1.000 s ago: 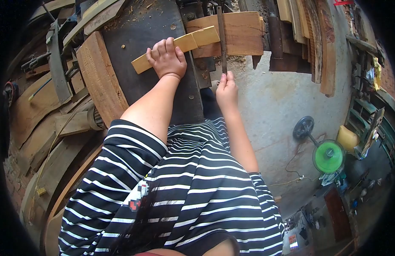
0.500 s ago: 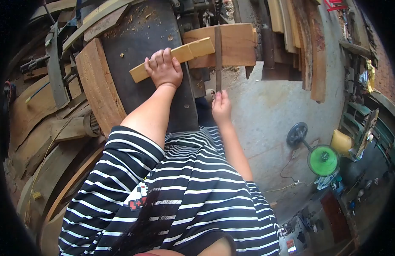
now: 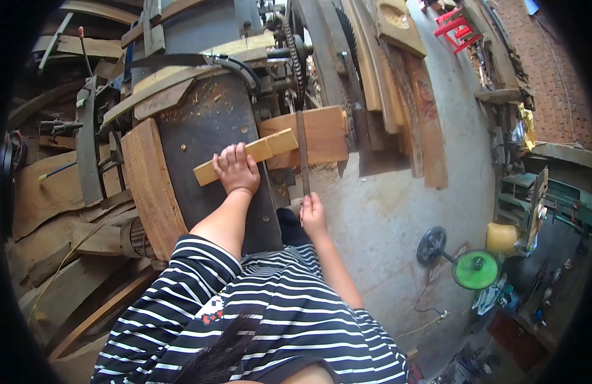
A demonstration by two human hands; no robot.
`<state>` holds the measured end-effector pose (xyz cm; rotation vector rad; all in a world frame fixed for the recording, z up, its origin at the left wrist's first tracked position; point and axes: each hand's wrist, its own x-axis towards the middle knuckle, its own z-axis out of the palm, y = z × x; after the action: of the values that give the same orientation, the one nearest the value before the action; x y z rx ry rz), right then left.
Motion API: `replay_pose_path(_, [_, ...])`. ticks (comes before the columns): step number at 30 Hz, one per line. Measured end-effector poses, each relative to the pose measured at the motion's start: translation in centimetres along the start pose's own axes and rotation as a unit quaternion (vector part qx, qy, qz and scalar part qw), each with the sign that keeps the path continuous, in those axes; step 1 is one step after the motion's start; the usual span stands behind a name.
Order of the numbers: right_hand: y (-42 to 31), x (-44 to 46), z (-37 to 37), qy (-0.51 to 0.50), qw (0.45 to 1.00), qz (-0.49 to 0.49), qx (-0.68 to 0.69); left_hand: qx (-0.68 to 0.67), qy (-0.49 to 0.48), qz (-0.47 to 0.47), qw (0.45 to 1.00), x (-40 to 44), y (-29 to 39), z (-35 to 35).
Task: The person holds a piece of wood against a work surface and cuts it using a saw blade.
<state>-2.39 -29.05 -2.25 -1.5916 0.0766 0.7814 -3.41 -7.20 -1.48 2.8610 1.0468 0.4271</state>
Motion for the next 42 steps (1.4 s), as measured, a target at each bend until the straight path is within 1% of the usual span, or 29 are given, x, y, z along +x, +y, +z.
replay_pose_path(8, [0.8,0.4,-0.7,0.007,0.997,-0.036,-0.062,-0.015,-0.006,-0.002,1.0,0.0,0.0,-0.1])
replay_pose_path(10, [0.6,0.3,-0.7,0.011,0.996,-0.019,-0.086,-0.019,0.0,-0.002,1.0,-0.1,-0.1,-0.2])
replay_pose_path(11, [1.2,0.5,-0.8,0.03,0.992,-0.04,-0.112,-0.017,-0.006,-0.001,1.0,-0.1,-0.1,-0.2])
replay_pose_path(12, [1.9,0.8,-0.9,0.049,0.984,-0.095,-0.146,-0.015,-0.011,-0.002,1.0,-0.1,0.0,-0.2])
replay_pose_path(15, [2.4,1.0,-1.1,0.064,0.973,-0.13,-0.182,-0.021,-0.016,-0.009,1.0,-0.1,0.0,-0.2])
replay_pose_path(21, [2.0,0.1,-0.7,0.068,0.979,-0.089,-0.172,-0.003,-0.024,-0.006,1.0,-0.2,-0.2,-0.1])
replay_pose_path(24, [1.1,-0.6,-0.7,0.063,0.981,-0.094,-0.155,-0.011,-0.022,-0.006,1.0,-0.2,0.0,-0.2])
replay_pose_path(26, [0.7,-1.0,-0.6,0.076,0.975,-0.113,-0.175,-0.011,-0.024,-0.009,1.0,-0.1,0.0,-0.2])
replay_pose_path(30, [0.5,-1.6,-0.3,0.087,0.972,-0.121,-0.184,-0.013,-0.02,-0.01,1.0,-0.2,0.0,-0.2])
replay_pose_path(32, [0.8,-1.6,-0.3,0.11,0.953,-0.141,-0.243,-0.015,-0.011,-0.007,1.0,-0.2,-0.1,-0.1])
replay_pose_path(33, [1.0,-1.7,-0.3,0.111,0.953,-0.141,-0.243,-0.016,-0.011,-0.007,1.0,-0.2,0.0,-0.1])
replay_pose_path(35, [-1.4,-2.5,0.5,0.111,0.965,-0.103,-0.216,-0.02,-0.008,-0.008,1.0,-0.2,-0.1,-0.1])
replay_pose_path(36, [-1.4,-2.4,0.6,0.113,0.964,-0.104,-0.217,-0.022,-0.008,-0.007,1.0,-0.1,-0.1,0.0])
replay_pose_path(39, [-1.9,-2.6,1.1,0.129,0.952,-0.117,-0.252,-0.032,0.0,-0.002,0.999,-0.1,0.0,-0.1])
replay_pose_path(41, [-2.9,-2.8,1.9,0.137,0.935,-0.167,-0.282,-0.034,-0.007,-0.007,0.999,-0.2,0.0,-0.1])
replay_pose_path(42, [-3.2,-2.8,2.2,0.137,0.935,-0.167,-0.283,-0.034,-0.008,-0.007,0.999,-0.1,-0.1,-0.1])
